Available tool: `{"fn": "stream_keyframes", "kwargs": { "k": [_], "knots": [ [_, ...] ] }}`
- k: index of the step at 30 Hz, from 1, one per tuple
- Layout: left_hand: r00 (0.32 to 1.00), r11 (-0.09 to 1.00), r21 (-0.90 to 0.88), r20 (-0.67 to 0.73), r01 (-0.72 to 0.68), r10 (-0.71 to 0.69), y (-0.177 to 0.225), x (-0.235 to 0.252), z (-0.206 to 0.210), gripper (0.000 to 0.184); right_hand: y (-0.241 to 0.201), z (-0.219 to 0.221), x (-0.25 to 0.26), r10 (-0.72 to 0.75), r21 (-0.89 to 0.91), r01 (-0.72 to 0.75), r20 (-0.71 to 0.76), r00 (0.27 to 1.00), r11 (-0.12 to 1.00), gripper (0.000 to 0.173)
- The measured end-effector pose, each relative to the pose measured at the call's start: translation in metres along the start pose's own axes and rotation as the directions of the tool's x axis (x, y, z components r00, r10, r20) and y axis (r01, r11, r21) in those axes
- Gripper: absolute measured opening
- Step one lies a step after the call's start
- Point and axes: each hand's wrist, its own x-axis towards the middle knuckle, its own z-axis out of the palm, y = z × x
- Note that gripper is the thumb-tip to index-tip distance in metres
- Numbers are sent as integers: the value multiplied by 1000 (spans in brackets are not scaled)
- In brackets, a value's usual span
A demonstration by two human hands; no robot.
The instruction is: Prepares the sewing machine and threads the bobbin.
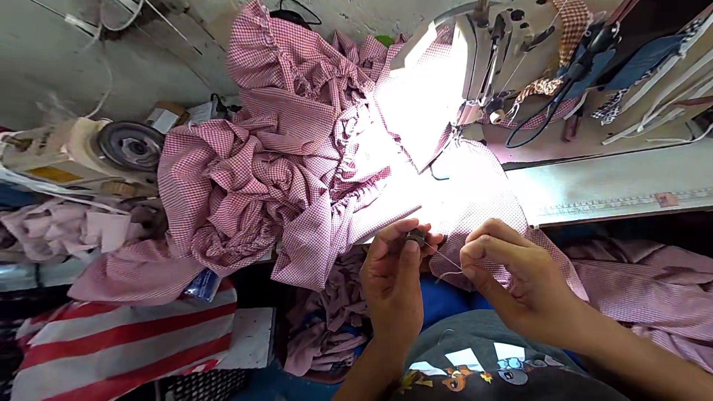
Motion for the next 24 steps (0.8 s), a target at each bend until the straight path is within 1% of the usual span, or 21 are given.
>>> {"fn": "stream_keyframes", "kwargs": {
  "k": [6,8,10,11,13,15,17,21,24],
  "knots": [
    [989,961,-254,-66,111,-132,9,-4,9,18,7,3,-2,26,-20,-25,81,996,999,14],
    [989,966,-230,-61,119,-136,10,-5,8,17,10,2,-2,32,-31,-30,48,998,999,13],
    [995,992,-90,-45,83,-88,10,-5,4,17,16,-3,1,27,-74,-30,-36,999,997,12],
    [997,997,-18,-25,72,-72,11,-4,1,17,18,-8,4,19,-105,-28,-86,996,994,11],
    [994,993,85,53,86,-91,14,-5,-3,18,22,-15,14,-6,-177,-23,-165,986,984,9],
    [980,984,124,135,127,-144,15,-7,-5,18,20,-19,23,-24,-224,-20,-191,981,974,9],
    [964,984,80,205,158,-171,13,-8,-6,13,17,-19,30,-36,-242,-12,-194,980,970,9],
    [904,975,10,371,223,-211,8,-6,-9,15,16,-6,39,-40,-198,2,-188,981,980,8],
    [874,972,-7,439,234,-208,7,-6,-11,16,20,5,46,-30,-159,1,-180,983,987,9]
  ]
}}
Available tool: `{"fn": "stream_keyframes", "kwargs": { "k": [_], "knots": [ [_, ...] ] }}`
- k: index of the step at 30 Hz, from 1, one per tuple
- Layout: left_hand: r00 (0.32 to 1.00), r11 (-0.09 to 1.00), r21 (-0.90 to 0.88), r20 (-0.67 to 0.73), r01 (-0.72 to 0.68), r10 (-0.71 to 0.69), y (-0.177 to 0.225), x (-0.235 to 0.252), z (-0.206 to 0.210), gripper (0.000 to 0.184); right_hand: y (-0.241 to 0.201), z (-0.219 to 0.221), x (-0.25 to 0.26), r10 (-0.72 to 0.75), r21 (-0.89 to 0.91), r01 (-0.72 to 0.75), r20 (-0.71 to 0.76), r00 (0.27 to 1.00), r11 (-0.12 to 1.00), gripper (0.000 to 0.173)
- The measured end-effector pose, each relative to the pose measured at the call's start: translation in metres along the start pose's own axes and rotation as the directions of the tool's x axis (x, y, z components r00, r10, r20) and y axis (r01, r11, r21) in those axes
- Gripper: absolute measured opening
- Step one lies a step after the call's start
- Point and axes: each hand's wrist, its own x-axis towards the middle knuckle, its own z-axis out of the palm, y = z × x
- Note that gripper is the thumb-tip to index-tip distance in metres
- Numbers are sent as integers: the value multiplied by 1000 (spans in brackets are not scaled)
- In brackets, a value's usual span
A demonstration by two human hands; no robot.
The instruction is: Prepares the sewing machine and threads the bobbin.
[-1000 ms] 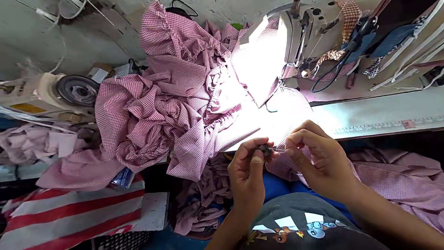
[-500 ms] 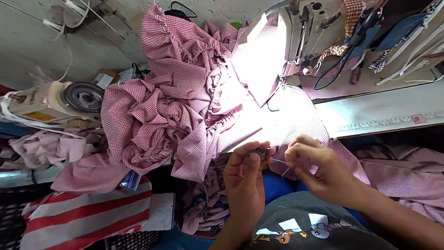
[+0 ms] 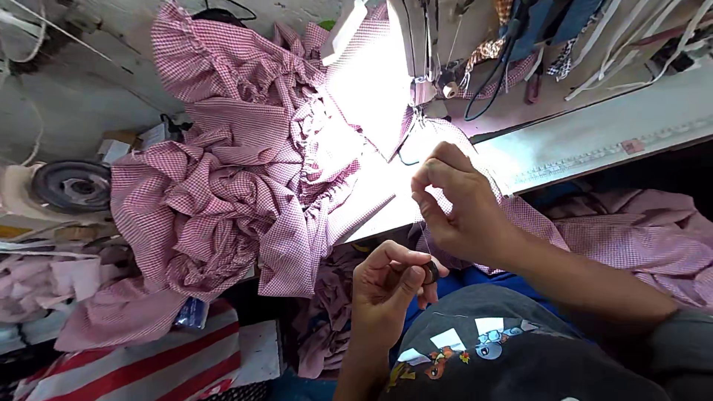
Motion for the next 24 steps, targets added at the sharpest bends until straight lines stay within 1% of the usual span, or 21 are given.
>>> {"fn": "stream_keyframes", "kwargs": {
  "k": [3,6,8,11,13,15,17,18,19,21,22,23,24],
  "knots": [
    [999,999,10,2,-50,50,1,0,-3,16,3,10,-2,38,24,-39,20,999,999,8],
    [996,997,-1,-26,-83,83,4,0,-8,16,8,4,-15,86,19,-87,26,996,996,9],
    [993,995,65,-84,-82,87,4,0,-15,16,10,-9,-25,103,-14,-103,-28,994,995,11],
    [987,978,206,-151,-23,55,-1,-2,-26,18,8,-30,-38,100,-84,-105,-70,993,991,12],
    [989,967,254,-143,14,23,-4,-3,-30,19,10,-37,-45,74,-151,-77,-27,997,986,12],
    [993,950,310,-118,32,5,-4,-3,-32,19,26,-42,-52,59,-243,-27,125,990,970,15],
    [993,929,364,-117,74,-33,-1,-1,-33,19,46,-55,-60,104,-321,4,317,943,947,14],
    [990,917,385,-127,108,-63,1,2,-34,20,53,-67,-62,158,-324,-16,415,896,946,14],
    [986,904,404,-137,143,-95,3,4,-36,20,59,-81,-62,219,-309,-61,507,833,949,14],
    [978,884,426,-162,193,-135,4,9,-39,20,67,-109,-59,345,-271,-218,638,688,937,16],
    [976,876,438,-160,205,-148,2,13,-38,20,74,-122,-58,404,-271,-302,669,624,914,16],
    [976,870,446,-151,211,-159,0,18,-37,20,85,-133,-59,462,-294,-363,665,586,884,16],
    [976,868,450,-136,212,-167,-4,23,-35,20,96,-143,-59,526,-335,-411,625,576,848,15]
  ]
}}
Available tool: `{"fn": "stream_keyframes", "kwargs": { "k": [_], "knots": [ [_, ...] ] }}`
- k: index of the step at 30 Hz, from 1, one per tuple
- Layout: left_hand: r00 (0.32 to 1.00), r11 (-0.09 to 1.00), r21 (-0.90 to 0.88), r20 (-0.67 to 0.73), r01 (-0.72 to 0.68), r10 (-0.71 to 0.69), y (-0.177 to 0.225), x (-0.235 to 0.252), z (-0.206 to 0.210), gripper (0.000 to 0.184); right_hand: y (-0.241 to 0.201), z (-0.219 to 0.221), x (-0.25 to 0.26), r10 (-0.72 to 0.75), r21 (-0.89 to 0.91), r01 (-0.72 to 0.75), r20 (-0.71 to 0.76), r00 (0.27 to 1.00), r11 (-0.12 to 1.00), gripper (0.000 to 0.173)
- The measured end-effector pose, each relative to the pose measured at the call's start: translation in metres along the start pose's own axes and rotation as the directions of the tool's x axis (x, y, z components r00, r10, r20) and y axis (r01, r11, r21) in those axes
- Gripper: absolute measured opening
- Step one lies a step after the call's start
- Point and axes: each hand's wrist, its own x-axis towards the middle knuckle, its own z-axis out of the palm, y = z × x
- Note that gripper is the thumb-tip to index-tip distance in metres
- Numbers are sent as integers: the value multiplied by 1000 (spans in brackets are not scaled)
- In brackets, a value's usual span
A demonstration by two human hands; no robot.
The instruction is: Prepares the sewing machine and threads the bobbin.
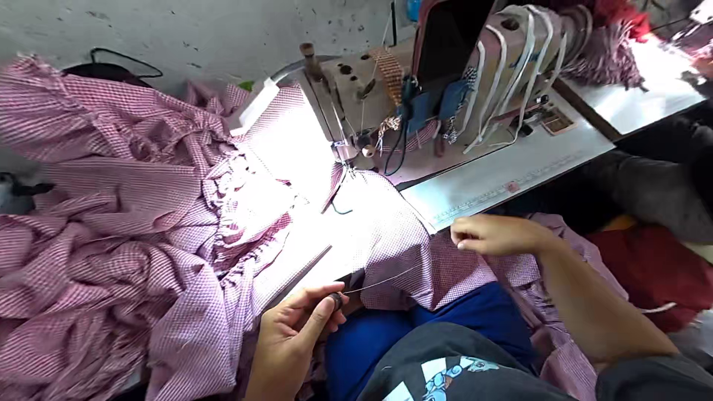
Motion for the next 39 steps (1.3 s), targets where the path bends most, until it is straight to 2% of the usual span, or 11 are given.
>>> {"fn": "stream_keyframes", "kwargs": {
  "k": [2,5,9,13,16,19,24,29,32,35,39],
  "knots": [
    [1000,1000,7,31,-4,3,0,10,7,20,22,-14,13,104,-18,-109,-190,976,994,16],
    [997,1000,26,81,-16,14,1,25,14,21,54,-33,65,160,32,-176,-591,790,984,24],
    [992,992,125,128,-28,12,10,36,9,21,67,-45,143,277,34,-396,-770,575,917,46],
    [996,971,237,88,-24,3,31,37,-14,20,42,-40,153,382,-63,-581,-695,609,812,44],
    [998,953,303,59,-9,-10,42,35,-32,19,24,-36,122,480,21,-615,-646,593,788,36],
    [997,937,350,73,-17,-9,45,36,-43,19,10,-20,79,378,155,-378,-670,638,913,39],
    [987,917,390,158,-82,21,46,41,-46,20,-59,36,55,-98,62,154,-526,844,986,33],
    [984,910,402,173,-106,38,53,38,-41,20,-107,49,69,-411,-183,367,-408,815,912,26],
    [984,911,399,176,-105,36,57,32,-43,21,-124,54,80,-458,-318,347,-410,789,882,15],
    [989,917,387,143,-96,43,57,25,-48,20,-107,46,77,-407,-295,291,-497,767,910,17],
    [995,947,313,85,-71,47,50,16,-55,22,-32,11,57,11,-149,-128,-610,792,981,31]
  ]
}}
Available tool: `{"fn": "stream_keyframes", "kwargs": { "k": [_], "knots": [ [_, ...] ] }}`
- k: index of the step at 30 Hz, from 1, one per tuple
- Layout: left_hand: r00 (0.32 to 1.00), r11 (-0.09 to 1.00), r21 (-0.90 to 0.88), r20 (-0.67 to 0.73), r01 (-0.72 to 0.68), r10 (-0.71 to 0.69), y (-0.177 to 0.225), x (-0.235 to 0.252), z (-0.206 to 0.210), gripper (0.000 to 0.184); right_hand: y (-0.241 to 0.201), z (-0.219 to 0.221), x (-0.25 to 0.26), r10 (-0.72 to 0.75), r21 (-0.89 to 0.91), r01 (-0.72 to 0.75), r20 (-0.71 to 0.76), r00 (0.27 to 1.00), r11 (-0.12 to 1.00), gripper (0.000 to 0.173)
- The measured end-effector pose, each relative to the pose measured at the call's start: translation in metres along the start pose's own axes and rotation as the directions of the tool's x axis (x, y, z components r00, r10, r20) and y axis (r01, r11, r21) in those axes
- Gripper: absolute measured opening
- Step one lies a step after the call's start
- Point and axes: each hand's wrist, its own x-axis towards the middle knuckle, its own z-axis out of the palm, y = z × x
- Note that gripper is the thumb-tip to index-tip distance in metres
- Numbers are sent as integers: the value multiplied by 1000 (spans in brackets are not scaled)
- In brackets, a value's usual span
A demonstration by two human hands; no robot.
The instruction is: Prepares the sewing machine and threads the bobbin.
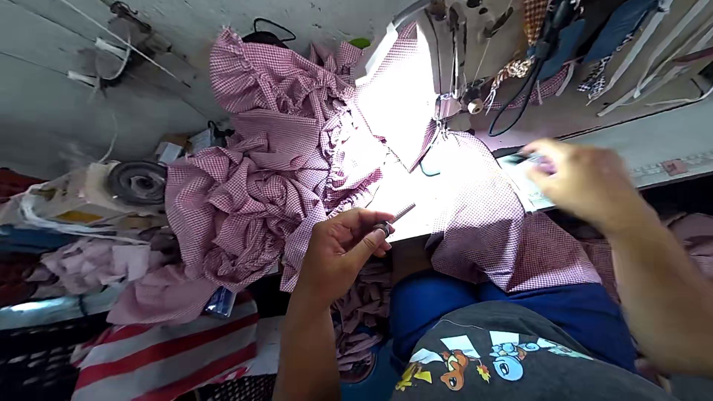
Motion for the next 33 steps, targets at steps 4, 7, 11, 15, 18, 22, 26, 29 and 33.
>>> {"fn": "stream_keyframes", "kwargs": {
  "k": [4,7,11,15,18,22,26,29,33],
  "knots": [
    [1000,990,-138,-5,20,-21,-11,-2,11,31,75,16,15,280,-50,-291,-164,946,955,39],
    [999,980,-199,-27,23,-29,-13,-1,26,34,56,17,9,150,53,-141,-257,955,989,39],
    [999,977,-211,-36,30,-38,-12,-3,47,43,-53,30,-26,-270,510,307,-147,952,803,31],
    [995,975,-221,-92,28,-49,-5,-10,62,50,-108,56,-44,-454,725,455,-219,864,517,22],
    [989,928,-362,-70,94,-127,-7,-19,61,35,-108,58,-47,-472,708,489,-246,847,509,15],
    [939,693,-634,210,344,-274,-22,-26,59,12,-101,50,-56,-613,631,593,-225,757,500,17],
    [866,557,-671,453,488,-213,-41,-35,64,18,-94,41,-71,-745,536,679,-130,654,502,18],
    [867,544,-688,468,480,-174,-54,-43,75,23,-89,42,-83,-776,417,737,-109,621,532,17],
    [866,514,-707,467,486,-177,-61,-50,84,24,-84,42,-90,-816,277,804,-103,569,526,15]
  ]
}}
